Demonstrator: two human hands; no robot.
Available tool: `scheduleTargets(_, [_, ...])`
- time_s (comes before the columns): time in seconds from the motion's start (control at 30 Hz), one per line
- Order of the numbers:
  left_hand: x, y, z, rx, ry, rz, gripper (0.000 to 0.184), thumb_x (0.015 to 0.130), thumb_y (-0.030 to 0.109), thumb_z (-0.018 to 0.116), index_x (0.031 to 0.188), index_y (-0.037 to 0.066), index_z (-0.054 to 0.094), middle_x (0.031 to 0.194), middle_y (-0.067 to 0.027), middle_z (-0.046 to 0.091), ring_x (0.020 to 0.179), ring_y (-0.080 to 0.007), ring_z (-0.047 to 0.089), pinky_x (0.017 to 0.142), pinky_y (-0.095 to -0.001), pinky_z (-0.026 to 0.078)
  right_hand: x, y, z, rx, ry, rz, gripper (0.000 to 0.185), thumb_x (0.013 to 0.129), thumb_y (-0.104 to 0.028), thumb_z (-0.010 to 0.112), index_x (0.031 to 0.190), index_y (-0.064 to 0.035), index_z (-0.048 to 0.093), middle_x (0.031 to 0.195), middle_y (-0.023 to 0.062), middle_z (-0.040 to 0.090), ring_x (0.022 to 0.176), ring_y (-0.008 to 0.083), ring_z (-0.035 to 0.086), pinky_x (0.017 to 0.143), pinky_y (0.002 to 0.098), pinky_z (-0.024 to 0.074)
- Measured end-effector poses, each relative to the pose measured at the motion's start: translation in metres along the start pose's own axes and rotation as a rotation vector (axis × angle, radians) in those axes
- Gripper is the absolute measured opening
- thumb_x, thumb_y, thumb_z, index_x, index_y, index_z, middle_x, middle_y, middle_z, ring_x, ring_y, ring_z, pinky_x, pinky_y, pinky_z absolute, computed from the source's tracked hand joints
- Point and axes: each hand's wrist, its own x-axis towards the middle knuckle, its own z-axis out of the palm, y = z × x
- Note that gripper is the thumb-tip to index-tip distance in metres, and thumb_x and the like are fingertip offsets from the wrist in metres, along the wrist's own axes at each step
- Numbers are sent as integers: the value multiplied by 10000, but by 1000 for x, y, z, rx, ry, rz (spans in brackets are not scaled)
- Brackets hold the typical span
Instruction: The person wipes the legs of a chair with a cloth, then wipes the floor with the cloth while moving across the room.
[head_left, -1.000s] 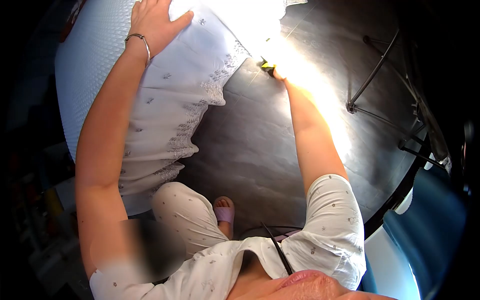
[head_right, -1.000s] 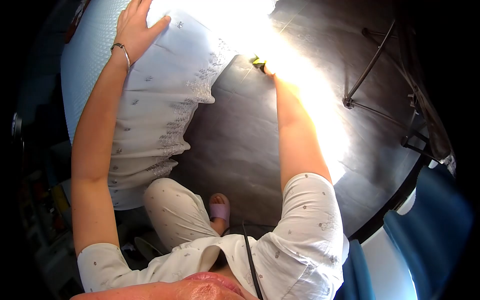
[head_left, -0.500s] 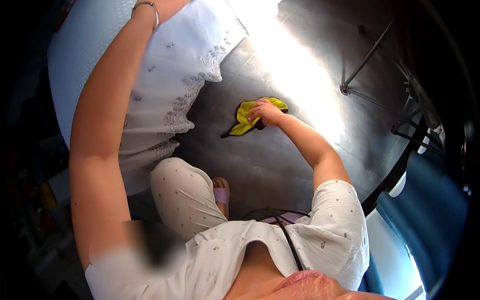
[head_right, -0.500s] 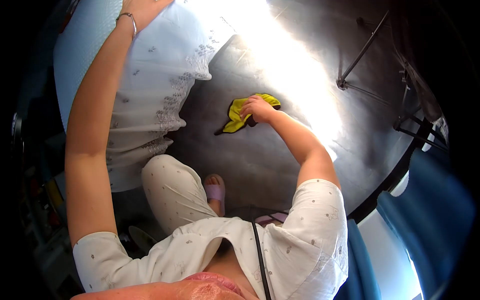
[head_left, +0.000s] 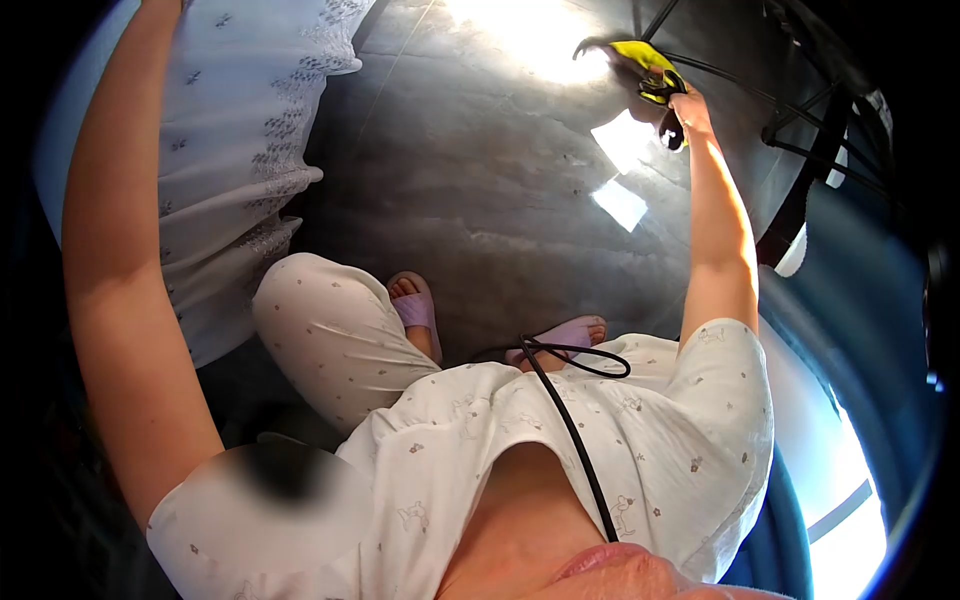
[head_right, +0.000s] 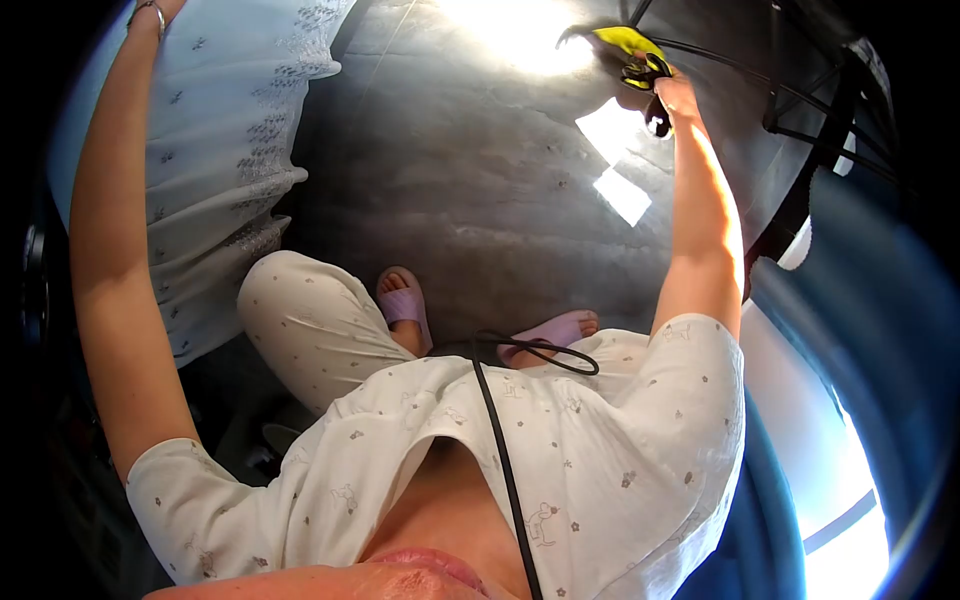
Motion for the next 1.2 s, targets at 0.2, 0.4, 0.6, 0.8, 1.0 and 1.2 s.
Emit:
scheduleTargets(0.2, [5, -6, 11, -26, 3, -55, 898, 649, 468, 632, 1343, -6, 316, 1355, -271, 303, 1272, -394, 267, 1051, -481, 186, -7, 71, 67, -1142, 247, -416, 612, 712, -7, 435, 1262, -258, 524, 1341, 54, 460, 1224, 274, 417, 1014, 358, 344])
scheduleTargets(0.4, [1, -5, 12, -25, -13, -73, 897, 646, 481, 628, 1339, -1, 322, 1354, -265, 310, 1260, -390, 285, 1043, -475, 204, -87, 109, 134, -963, -215, -756, 634, 633, 111, 471, 1158, -218, 604, 1253, -43, 527, 1181, 202, 445, 985, 373, 322])
scheduleTargets(0.6, [7, -13, 17, 24, -85, -95, 919, 651, 508, 610, 1364, 22, 293, 1387, -253, 279, 1299, -378, 234, 1064, -472, 158, -88, 89, 72, -342, -327, -147, 388, 722, 37, 455, 1044, -68, 643, 1012, 65, 641, 940, 173, 566, 819, 303, 427])
scheduleTargets(0.8, [5, -11, 14, -4, -86, -103, 953, 654, 531, 605, 1386, 28, 259, 1423, -257, 230, 1328, -374, 198, 1074, -472, 136, -78, 138, -92, -760, 295, -202, 527, 697, -27, 423, 1139, -235, 619, 1109, 44, 622, 997, 245, 560, 892, 313, 427])
scheduleTargets(1.0, [10, -12, 11, 40, -63, -72, 966, 671, 566, 597, 1394, 28, 249, 1431, -266, 216, 1342, -380, 176, 1081, -482, 124, -140, 200, 18, -1151, 839, 76, 710, 710, -110, 547, 1361, -315, 350, 1362, 111, 328, 1137, 379, 393, 886, 503, 397])
scheduleTargets(1.2, [11, -18, 19, 44, -32, -85, 970, 664, 567, 598, 1391, 22, 258, 1423, -270, 233, 1332, -393, 193, 1076, -486, 141, -162, 162, 156, -908, 598, 47, 746, 674, -81, 590, 1361, -257, 360, 1358, 137, 289, 1156, 377, 356, 934, 506, 326])
